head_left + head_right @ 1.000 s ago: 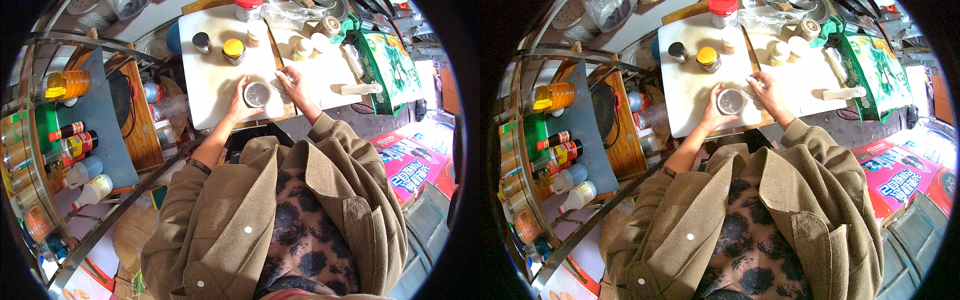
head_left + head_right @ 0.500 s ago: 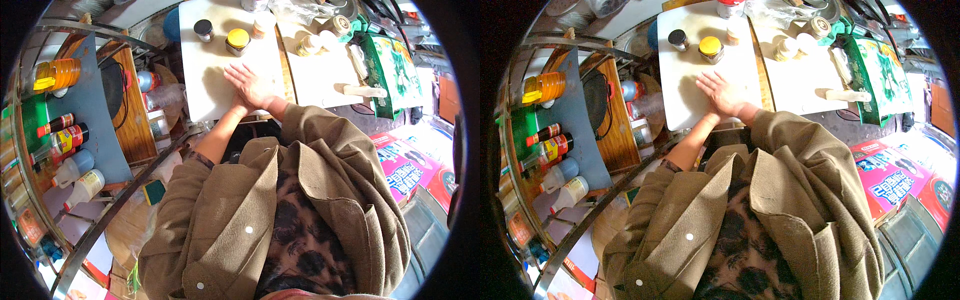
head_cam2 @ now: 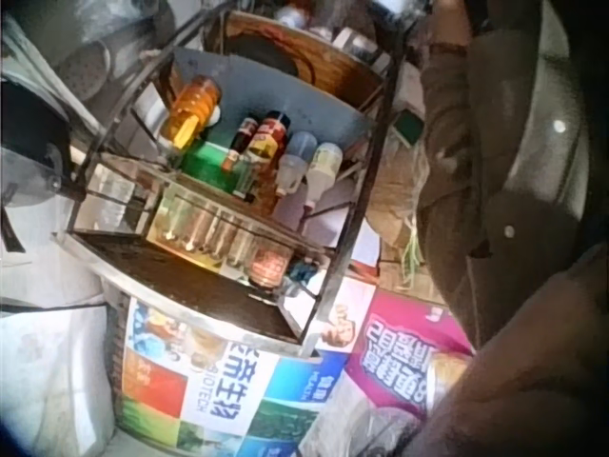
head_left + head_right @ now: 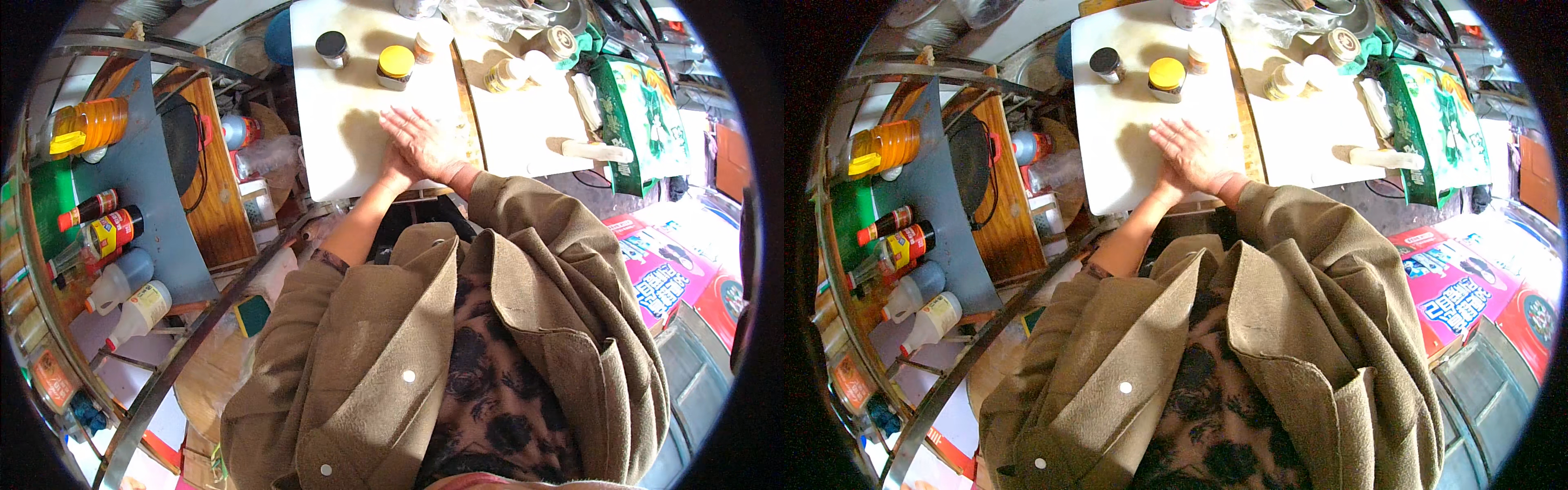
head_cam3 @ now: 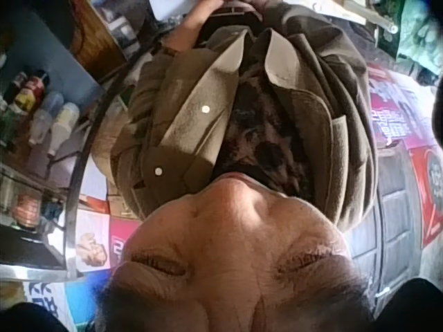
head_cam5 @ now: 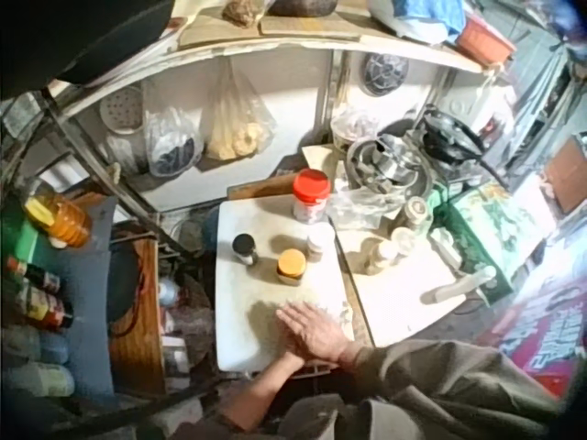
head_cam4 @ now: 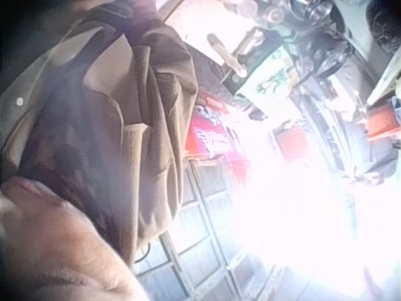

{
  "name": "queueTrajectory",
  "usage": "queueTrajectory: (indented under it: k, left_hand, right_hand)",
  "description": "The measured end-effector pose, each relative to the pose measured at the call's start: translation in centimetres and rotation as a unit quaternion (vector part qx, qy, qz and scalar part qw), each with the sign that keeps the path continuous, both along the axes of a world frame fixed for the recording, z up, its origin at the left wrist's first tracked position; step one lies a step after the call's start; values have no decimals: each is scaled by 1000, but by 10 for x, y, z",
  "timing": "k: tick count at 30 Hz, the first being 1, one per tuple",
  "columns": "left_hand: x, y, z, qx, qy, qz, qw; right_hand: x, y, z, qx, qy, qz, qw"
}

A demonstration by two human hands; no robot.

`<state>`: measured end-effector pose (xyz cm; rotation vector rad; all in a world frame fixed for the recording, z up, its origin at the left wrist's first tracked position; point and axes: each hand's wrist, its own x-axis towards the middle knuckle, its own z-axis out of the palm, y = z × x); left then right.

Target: The person repeatedly picks up small jars from a countertop, wipes them with a cloth, and places them on a nearby shelf. The person handles multiple jars one at a time, wiping the exterior surfaces before stacking them on the shelf.

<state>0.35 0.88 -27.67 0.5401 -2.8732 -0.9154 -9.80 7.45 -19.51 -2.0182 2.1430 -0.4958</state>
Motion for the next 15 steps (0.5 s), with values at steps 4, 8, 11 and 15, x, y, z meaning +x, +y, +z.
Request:
queueTrajectory:
  k: [4, 8, 11, 15]
  left_hand:
    - [6, 9, -2, 268, 126, 146, 944]
    - [3, 17, -42, 458, 204, 168, 849]
    - [0, 21, -56, 316, 163, 141, 924]
    - [7, 6, -18, 90, -53, 45, 994]
  right_hand:
    - [-6, 26, 8, 29, -38, -196, 980]
    - [20, 45, 16, 65, -15, -83, 994]
    - [19, 21, 8, 2, -29, -45, 999]
    - [-10, 6, -16, 18, -64, -119, 991]
